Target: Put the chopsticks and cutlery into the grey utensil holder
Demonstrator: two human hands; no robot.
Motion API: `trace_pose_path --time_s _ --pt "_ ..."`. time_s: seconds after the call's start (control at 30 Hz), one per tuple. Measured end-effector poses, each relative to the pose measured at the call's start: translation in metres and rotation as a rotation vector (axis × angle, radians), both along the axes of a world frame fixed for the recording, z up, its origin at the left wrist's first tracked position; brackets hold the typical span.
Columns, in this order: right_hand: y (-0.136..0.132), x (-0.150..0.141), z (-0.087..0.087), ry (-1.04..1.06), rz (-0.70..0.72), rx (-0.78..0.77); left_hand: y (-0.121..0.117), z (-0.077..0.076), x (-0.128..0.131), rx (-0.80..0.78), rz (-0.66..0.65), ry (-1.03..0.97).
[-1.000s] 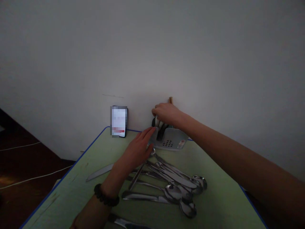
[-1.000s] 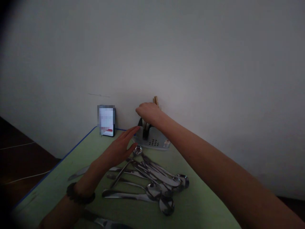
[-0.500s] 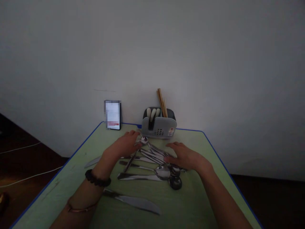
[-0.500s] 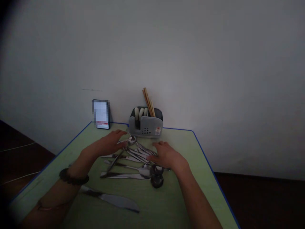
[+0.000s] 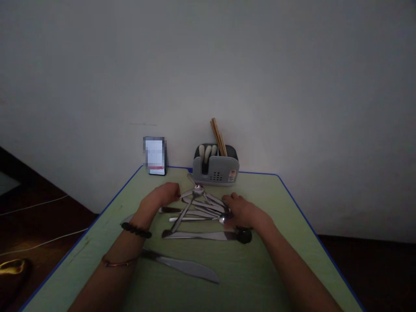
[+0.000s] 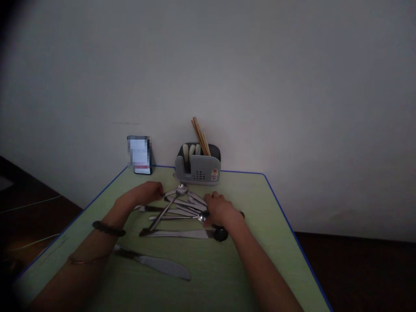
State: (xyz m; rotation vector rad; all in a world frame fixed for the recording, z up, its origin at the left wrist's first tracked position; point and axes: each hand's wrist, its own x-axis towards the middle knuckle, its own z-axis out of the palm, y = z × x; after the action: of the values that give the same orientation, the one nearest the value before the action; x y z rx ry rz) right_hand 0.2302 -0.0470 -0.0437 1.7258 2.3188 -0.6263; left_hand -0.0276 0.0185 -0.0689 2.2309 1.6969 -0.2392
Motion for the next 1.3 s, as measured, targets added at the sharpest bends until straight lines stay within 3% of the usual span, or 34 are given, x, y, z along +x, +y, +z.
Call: trace_pose_path --time_s 0.23,0.53,0.73,0.9,1.03,1.13,1.3 --pt "0.010 0.023 0.004 0.023 -0.048 -0.115 -0.005 0.007 0.014 -0.028 -0.011 -0.090" --pt "0.018 0.046 0.004 0.091 -0.017 -0.119 -0.002 0.003 -0.009 -0.136 0.014 -0.037" --pt "0.020 0.046 0.005 0.106 0.003 -0.091 -0.002 0.000 -0.009 -0.200 -0.004 -0.016" --pt "0.019 0.040 0.006 0.142 -0.016 -0.021 -0.010 0.017 -0.011 -0.228 0.007 -0.024" --pt "0.015 0.038 0.010 0.151 0.017 0.018 -0.016 0.035 -0.017 -0.302 0.043 -0.240" --pt "0.010 0.032 0.018 0.234 -0.018 0.091 -0.022 0.050 -0.013 -0.198 -0.079 -0.318" --pt "0.000 0.008 0.035 0.584 -0.047 0.141 -0.037 0.068 0.015 -0.049 -0.299 -0.464"
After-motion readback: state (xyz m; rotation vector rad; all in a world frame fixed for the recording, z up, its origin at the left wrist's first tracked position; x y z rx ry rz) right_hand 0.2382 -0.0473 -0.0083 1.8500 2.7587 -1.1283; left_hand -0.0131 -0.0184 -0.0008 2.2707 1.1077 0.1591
